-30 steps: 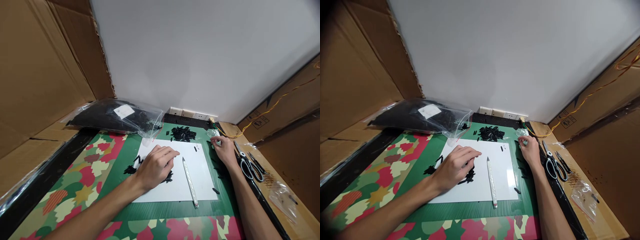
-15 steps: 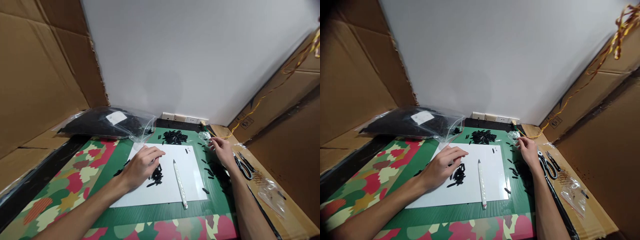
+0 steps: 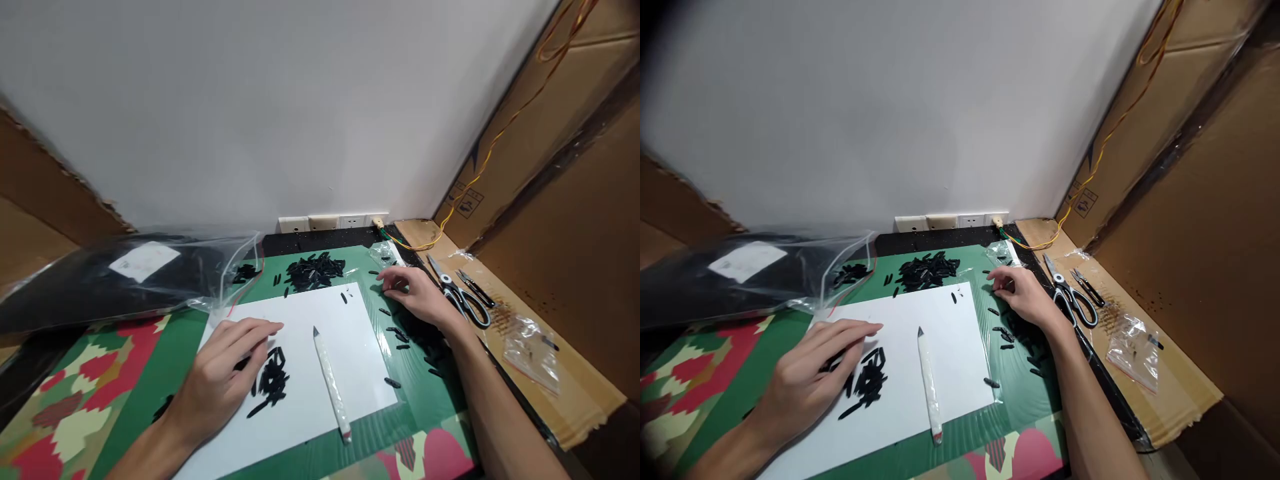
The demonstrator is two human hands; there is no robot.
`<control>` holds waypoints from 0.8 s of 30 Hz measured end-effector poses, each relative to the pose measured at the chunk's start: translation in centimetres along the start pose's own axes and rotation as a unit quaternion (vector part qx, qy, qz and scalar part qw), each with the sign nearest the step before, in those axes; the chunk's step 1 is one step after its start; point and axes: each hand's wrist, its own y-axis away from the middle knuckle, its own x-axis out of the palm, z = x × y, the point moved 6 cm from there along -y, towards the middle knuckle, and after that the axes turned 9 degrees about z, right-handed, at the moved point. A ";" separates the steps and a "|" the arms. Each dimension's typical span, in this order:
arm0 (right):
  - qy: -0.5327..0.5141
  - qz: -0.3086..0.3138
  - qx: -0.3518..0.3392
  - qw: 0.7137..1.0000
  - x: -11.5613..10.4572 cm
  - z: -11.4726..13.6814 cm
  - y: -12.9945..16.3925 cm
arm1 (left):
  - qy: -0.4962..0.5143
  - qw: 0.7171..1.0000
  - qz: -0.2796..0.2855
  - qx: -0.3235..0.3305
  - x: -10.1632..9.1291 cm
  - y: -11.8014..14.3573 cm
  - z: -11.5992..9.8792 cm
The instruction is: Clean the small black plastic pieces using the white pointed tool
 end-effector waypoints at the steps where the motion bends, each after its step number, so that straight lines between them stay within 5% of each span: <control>1: -0.020 -0.013 0.000 1.000 -0.1 0.3 0.0 | 0.001 1.000 -0.005 -0.001 0.0 0.1 0.2; 5: -0.126 -0.052 -0.009 0.991 0.6 2.3 0.4 | 0.018 1.000 -0.007 -0.018 0.5 0.3 0.9; 9: -0.274 -0.011 -0.028 0.961 4.1 5.3 0.6 | 0.008 0.999 -0.046 -0.020 0.3 0.3 -0.1; 12: -0.368 0.029 -0.018 0.929 6.8 7.0 0.9 | -0.024 0.998 0.050 -0.024 0.8 -0.2 -1.3; 16: -0.405 0.077 0.006 0.911 9.6 7.9 1.1 | -0.017 0.996 0.084 0.037 0.6 -0.3 -2.8; 24: -0.417 0.114 0.040 0.901 12.5 8.3 1.8 | 0.028 0.996 0.079 0.024 1.7 0.0 -3.6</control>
